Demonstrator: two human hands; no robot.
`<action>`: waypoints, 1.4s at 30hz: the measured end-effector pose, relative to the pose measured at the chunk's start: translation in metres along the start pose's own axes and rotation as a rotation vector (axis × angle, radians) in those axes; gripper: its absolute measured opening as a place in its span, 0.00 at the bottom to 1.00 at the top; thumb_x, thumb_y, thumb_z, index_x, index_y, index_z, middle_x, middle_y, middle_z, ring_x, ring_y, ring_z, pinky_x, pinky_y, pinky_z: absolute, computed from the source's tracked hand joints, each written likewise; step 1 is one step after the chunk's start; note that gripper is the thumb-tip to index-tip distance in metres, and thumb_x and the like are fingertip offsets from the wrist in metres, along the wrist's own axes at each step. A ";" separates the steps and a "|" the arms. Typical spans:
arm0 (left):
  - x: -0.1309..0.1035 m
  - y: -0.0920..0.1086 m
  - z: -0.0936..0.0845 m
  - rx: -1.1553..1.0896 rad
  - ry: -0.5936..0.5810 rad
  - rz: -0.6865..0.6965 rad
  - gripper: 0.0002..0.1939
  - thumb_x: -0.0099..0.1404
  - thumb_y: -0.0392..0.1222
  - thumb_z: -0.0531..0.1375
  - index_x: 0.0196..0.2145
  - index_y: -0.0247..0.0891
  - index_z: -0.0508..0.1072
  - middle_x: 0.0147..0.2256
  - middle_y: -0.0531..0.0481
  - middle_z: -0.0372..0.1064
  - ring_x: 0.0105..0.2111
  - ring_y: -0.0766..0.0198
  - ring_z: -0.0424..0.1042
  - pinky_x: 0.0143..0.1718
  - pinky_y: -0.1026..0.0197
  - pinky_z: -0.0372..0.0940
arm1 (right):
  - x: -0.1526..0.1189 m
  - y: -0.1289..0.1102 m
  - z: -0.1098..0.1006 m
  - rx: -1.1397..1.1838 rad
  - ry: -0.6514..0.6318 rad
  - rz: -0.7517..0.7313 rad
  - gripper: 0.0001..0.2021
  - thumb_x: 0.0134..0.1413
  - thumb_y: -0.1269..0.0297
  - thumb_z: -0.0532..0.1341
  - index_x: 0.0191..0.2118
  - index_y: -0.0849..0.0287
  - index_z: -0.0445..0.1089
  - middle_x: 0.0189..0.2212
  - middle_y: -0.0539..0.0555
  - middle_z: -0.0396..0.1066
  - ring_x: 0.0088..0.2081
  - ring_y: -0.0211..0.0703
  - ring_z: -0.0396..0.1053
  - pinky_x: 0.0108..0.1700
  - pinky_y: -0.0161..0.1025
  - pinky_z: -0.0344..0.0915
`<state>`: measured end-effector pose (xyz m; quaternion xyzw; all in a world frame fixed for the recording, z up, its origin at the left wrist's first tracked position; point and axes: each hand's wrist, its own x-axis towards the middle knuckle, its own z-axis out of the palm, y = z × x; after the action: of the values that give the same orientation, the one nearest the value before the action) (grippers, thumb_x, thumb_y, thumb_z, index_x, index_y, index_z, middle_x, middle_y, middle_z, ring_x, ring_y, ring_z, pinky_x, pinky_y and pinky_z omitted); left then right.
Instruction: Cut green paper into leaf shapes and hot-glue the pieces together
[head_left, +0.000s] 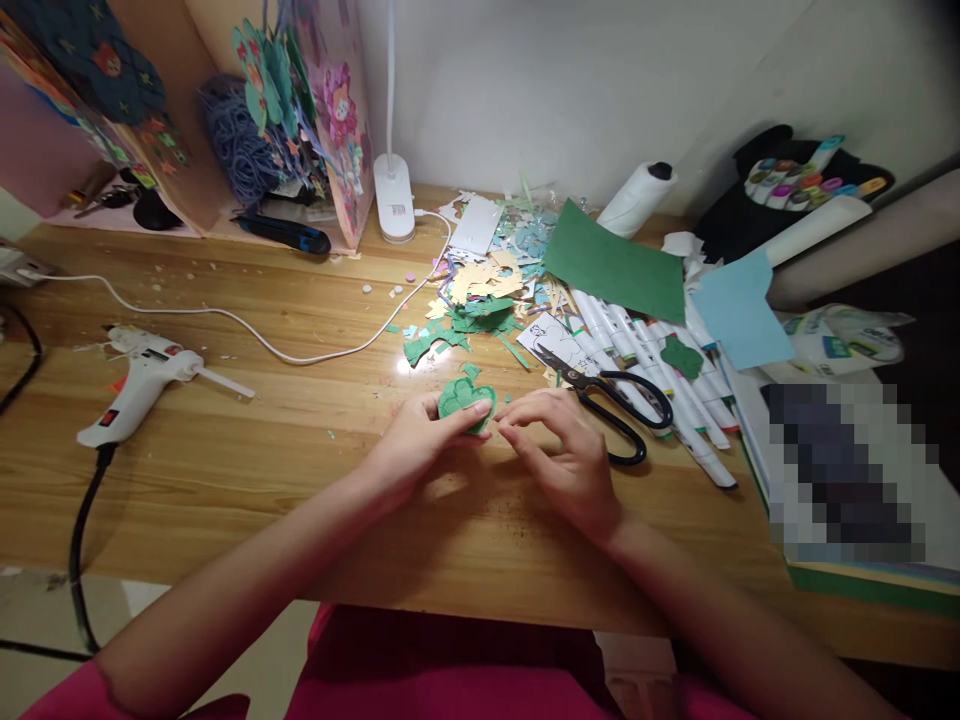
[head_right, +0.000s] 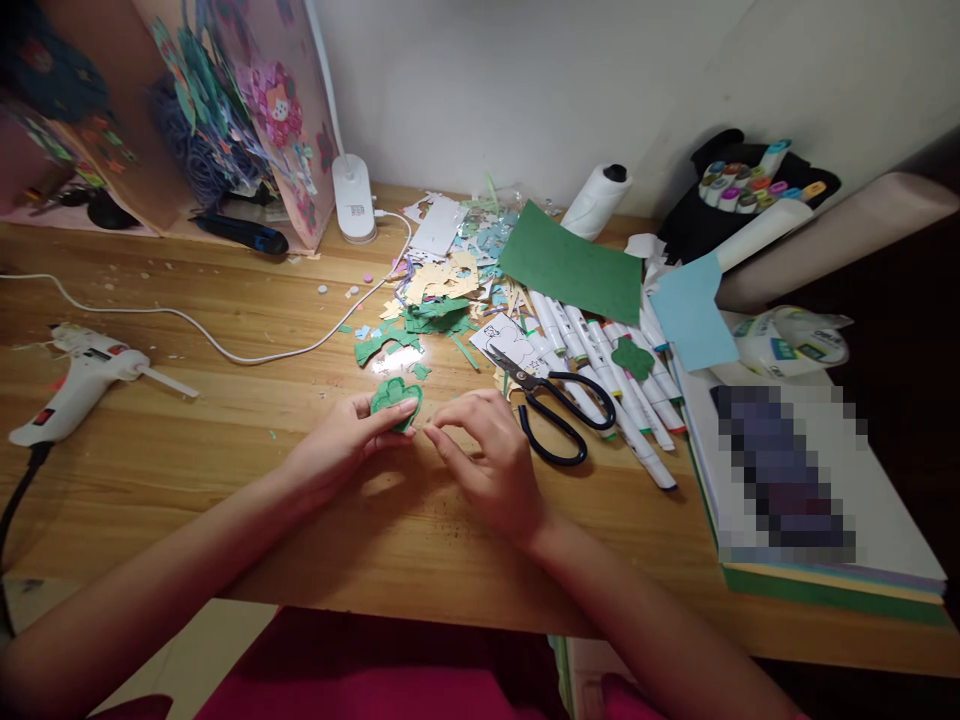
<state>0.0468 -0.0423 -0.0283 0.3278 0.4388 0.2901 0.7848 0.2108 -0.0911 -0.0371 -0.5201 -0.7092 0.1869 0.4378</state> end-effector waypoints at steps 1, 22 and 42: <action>0.000 0.000 0.000 0.020 -0.009 0.013 0.13 0.49 0.47 0.68 0.27 0.34 0.75 0.27 0.53 0.71 0.28 0.71 0.68 0.37 0.66 0.66 | 0.000 0.001 0.000 0.019 -0.009 0.038 0.03 0.55 0.69 0.61 0.33 0.53 0.68 0.30 0.52 0.72 0.36 0.45 0.67 0.41 0.45 0.63; -0.003 0.005 0.002 0.220 0.049 0.078 0.16 0.48 0.52 0.67 0.26 0.35 0.74 0.25 0.55 0.68 0.25 0.71 0.64 0.30 0.68 0.62 | 0.007 0.006 -0.005 0.433 0.045 0.406 0.09 0.61 0.62 0.53 0.30 0.55 0.62 0.25 0.48 0.67 0.28 0.39 0.64 0.31 0.36 0.61; -0.004 0.001 0.001 0.292 -0.111 -0.014 0.10 0.51 0.42 0.67 0.29 0.34 0.74 0.25 0.54 0.72 0.26 0.70 0.70 0.34 0.66 0.65 | 0.018 0.017 -0.018 0.299 -0.122 0.298 0.05 0.54 0.63 0.62 0.35 0.57 0.73 0.35 0.54 0.69 0.40 0.43 0.67 0.41 0.39 0.64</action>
<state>0.0455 -0.0450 -0.0248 0.4510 0.4346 0.1992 0.7537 0.2340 -0.0720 -0.0316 -0.5362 -0.6141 0.3835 0.4339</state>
